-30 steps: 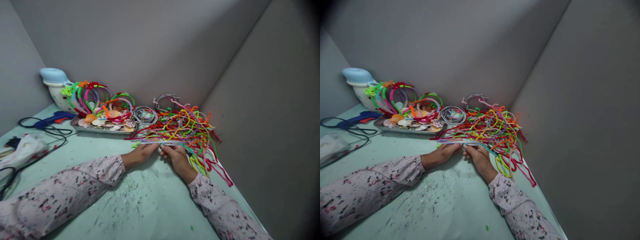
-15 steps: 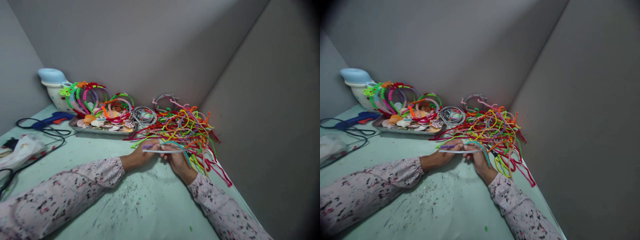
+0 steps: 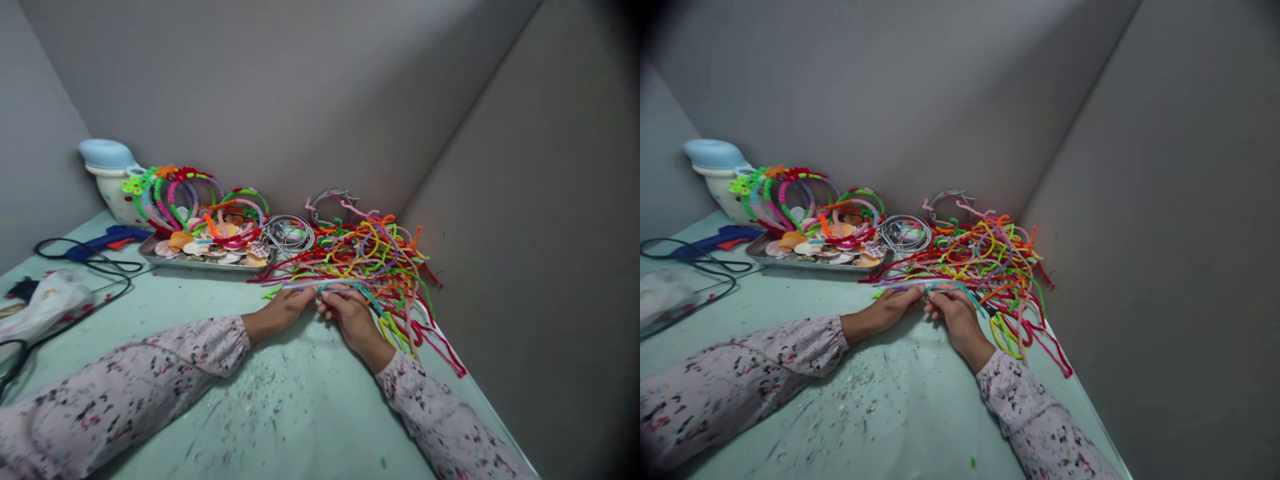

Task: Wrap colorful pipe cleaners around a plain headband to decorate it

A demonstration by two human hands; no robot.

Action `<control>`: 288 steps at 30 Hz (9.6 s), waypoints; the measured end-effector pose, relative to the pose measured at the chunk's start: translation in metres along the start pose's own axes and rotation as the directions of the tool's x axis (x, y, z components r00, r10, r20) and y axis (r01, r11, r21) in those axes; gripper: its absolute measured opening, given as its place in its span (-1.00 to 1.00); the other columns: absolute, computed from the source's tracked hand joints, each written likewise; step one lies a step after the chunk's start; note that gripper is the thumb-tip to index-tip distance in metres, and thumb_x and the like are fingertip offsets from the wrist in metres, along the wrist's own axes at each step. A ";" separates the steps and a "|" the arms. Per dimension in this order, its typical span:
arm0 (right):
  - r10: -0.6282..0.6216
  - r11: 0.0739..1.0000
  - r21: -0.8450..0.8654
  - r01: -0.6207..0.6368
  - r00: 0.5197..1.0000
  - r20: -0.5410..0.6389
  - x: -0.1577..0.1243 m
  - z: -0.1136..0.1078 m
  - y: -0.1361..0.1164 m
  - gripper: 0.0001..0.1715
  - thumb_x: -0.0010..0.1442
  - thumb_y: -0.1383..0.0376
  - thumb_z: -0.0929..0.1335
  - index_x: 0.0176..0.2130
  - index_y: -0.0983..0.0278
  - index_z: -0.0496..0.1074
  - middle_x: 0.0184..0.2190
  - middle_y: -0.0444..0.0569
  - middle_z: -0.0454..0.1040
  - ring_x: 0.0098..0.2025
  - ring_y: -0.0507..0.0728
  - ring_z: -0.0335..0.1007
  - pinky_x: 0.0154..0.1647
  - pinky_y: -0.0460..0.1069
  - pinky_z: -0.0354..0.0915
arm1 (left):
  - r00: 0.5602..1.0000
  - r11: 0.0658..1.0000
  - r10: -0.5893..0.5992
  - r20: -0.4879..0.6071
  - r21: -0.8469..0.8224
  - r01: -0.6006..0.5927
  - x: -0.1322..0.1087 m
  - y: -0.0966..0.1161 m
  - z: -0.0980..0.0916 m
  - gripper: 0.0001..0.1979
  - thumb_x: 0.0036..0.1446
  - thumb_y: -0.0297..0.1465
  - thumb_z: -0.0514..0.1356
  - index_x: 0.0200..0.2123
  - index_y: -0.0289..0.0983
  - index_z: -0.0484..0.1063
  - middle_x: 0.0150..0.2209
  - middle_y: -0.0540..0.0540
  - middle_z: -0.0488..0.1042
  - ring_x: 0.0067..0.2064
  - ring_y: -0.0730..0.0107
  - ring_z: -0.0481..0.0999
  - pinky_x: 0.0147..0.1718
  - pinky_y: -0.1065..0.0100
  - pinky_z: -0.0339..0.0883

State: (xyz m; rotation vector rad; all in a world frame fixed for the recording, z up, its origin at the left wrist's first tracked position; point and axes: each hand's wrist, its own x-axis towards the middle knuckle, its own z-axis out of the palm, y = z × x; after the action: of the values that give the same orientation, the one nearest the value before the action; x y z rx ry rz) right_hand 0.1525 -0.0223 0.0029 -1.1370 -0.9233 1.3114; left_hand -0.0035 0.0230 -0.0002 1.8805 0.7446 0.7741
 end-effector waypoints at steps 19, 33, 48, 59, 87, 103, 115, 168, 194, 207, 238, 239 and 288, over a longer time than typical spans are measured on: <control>-0.051 0.999 -0.011 0.052 0.998 0.020 0.004 -0.005 0.008 -0.78 -0.01 0.21 0.41 -0.46 0.35 0.50 -0.58 -0.06 0.48 -0.58 -0.02 0.33 -0.58 -0.14 0.22 | 0.988 0.976 0.153 0.005 0.157 -0.152 0.001 0.012 0.000 -0.68 0.23 -0.33 -0.12 -0.48 -0.28 0.29 -0.42 -0.06 0.35 -0.34 0.38 0.29 -0.28 0.34 0.22; -0.009 0.998 0.069 0.010 1.000 -0.009 0.005 -0.002 0.010 -0.79 -0.06 0.22 0.42 -0.45 0.34 0.43 -0.66 -0.11 0.44 -0.64 -0.03 0.30 -0.65 -0.17 0.16 | 0.992 0.987 0.127 -0.023 -0.095 -0.128 0.002 0.006 0.007 -0.63 0.27 -0.22 -0.06 -0.47 -0.30 0.31 -0.47 -0.06 0.42 -0.40 0.42 0.36 -0.35 0.39 0.24; 0.031 0.993 0.113 -0.030 0.999 -0.012 0.009 0.001 0.009 -0.83 -0.11 0.26 0.39 -0.59 0.33 0.38 -0.71 -0.14 0.39 -0.73 -0.08 0.21 -0.74 -0.21 0.09 | 0.983 0.978 0.175 -0.057 0.129 -0.166 0.004 -0.007 0.010 -0.61 0.29 -0.22 -0.08 -0.47 -0.30 0.33 -0.46 -0.06 0.38 -0.41 0.43 0.31 -0.37 0.38 0.19; 0.050 0.988 0.148 -0.042 0.997 -0.055 0.011 0.001 0.007 -0.84 -0.14 0.27 0.40 -0.52 0.33 0.40 -0.73 -0.15 0.38 -0.71 -0.06 0.24 -0.73 -0.21 0.16 | 0.993 0.993 0.119 -0.017 -0.021 -0.119 0.005 0.000 0.011 -0.62 0.30 -0.20 -0.08 -0.46 -0.30 0.30 -0.47 -0.05 0.40 -0.42 0.43 0.32 -0.40 0.40 0.19; 0.023 0.991 0.129 -0.017 0.999 -0.047 0.009 0.001 0.008 -0.82 -0.12 0.25 0.41 -0.53 0.32 0.38 -0.70 -0.16 0.36 -0.70 -0.06 0.22 -0.72 -0.18 0.12 | 0.992 0.992 0.120 -0.030 0.026 -0.120 0.004 -0.003 0.010 -0.63 0.28 -0.20 -0.08 -0.46 -0.29 0.30 -0.46 -0.05 0.36 -0.40 0.41 0.30 -0.36 0.37 0.19; -0.116 0.989 -0.098 0.112 0.993 -0.030 0.006 -0.003 0.010 -0.74 -0.03 0.31 0.40 -0.24 0.25 0.43 -0.62 -0.24 0.33 -0.61 -0.04 0.21 -0.59 -0.13 0.13 | 0.991 0.991 -0.109 -0.078 -0.085 0.103 0.011 -0.011 0.003 -0.66 0.21 -0.23 -0.03 -0.58 -0.24 0.18 -0.60 0.05 0.17 -0.51 0.43 0.14 -0.50 0.36 0.06; -0.111 0.987 -0.120 0.111 0.994 0.006 0.007 -0.001 0.010 -0.51 -0.04 0.32 0.40 -0.06 0.27 0.39 -0.51 -0.21 0.36 -0.58 -0.04 0.22 -0.62 -0.14 0.13 | 0.992 0.976 -0.119 -0.044 -0.186 0.109 0.011 -0.007 0.003 -0.71 0.19 -0.24 -0.02 -0.52 -0.25 0.18 -0.55 0.04 0.17 -0.48 0.45 0.13 -0.46 0.36 0.05; -0.410 0.722 -0.611 0.326 0.912 0.003 -0.005 -0.001 0.004 -0.77 0.14 0.20 0.32 -0.28 0.30 0.47 -0.57 -0.10 0.45 -0.59 0.04 0.28 -0.58 -0.09 0.18 | 0.990 0.990 -0.134 -0.041 -0.046 0.132 0.004 0.004 0.002 -0.68 0.20 -0.19 -0.03 -0.52 -0.24 0.21 -0.54 0.04 0.16 -0.48 0.43 0.15 -0.51 0.40 0.05; -0.405 0.716 -0.627 0.307 0.914 -0.015 -0.005 -0.003 0.004 -0.53 0.23 0.12 0.24 -0.64 0.24 0.31 -0.70 -0.11 0.34 -0.57 0.08 0.31 -0.54 -0.07 0.18 | 0.985 0.988 -0.151 -0.086 0.017 0.153 0.000 -0.004 0.002 -0.74 0.13 -0.22 0.06 -0.52 -0.23 0.32 -0.58 0.03 0.17 -0.44 0.39 0.19 -0.45 0.39 0.09; -0.487 0.630 -0.691 0.354 0.874 0.004 -0.007 -0.002 0.001 -0.66 0.20 0.20 0.26 -0.53 0.25 0.43 -0.58 -0.09 0.44 -0.50 0.11 0.32 -0.43 -0.04 0.17 | 0.991 0.993 -0.121 -0.061 -0.003 0.121 0.002 0.002 0.000 -0.66 0.18 -0.19 -0.03 -0.54 -0.25 0.25 -0.56 0.02 0.23 -0.46 0.41 0.20 -0.45 0.37 0.07; -0.445 0.721 -0.593 0.359 0.895 0.002 -0.010 -0.005 0.002 -0.70 0.26 0.21 0.19 -0.48 0.24 0.27 -0.61 -0.20 0.24 -0.55 0.02 0.11 -0.51 -0.08 0.03 | 0.998 0.996 -0.055 -0.044 -0.066 0.052 0.005 0.008 0.002 -0.81 0.16 -0.29 0.04 -0.30 -0.26 0.38 -0.47 0.02 0.31 -0.46 0.45 0.26 -0.46 0.41 0.12; -0.446 0.723 -0.591 0.359 0.895 -0.001 -0.010 -0.005 0.002 -0.72 0.25 0.21 0.19 -0.46 0.24 0.28 -0.60 -0.20 0.25 -0.55 0.03 0.12 -0.51 -0.08 0.04 | 0.998 0.997 -0.049 -0.039 -0.069 0.047 0.006 0.009 0.001 -0.82 0.15 -0.30 0.05 -0.31 -0.26 0.39 -0.48 0.02 0.32 -0.46 0.45 0.26 -0.47 0.41 0.12; -0.441 0.794 -0.495 0.354 0.895 -0.067 -0.005 -0.002 0.009 -0.71 0.19 0.13 0.27 -0.30 0.29 0.44 -0.58 -0.12 0.37 -0.52 0.04 0.24 -0.53 -0.09 0.17 | 0.989 0.981 -0.150 0.000 -0.127 0.149 0.008 0.008 -0.001 -0.76 0.10 -0.25 0.08 -0.51 -0.27 0.36 -0.58 0.04 0.25 -0.51 0.45 0.17 -0.52 0.40 0.02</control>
State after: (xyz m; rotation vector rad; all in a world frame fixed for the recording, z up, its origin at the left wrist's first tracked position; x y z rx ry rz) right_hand 0.1522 -0.0287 -0.0058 -1.3098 -1.3084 0.6333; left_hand 0.0022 0.0267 0.0090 1.6875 0.8138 0.7181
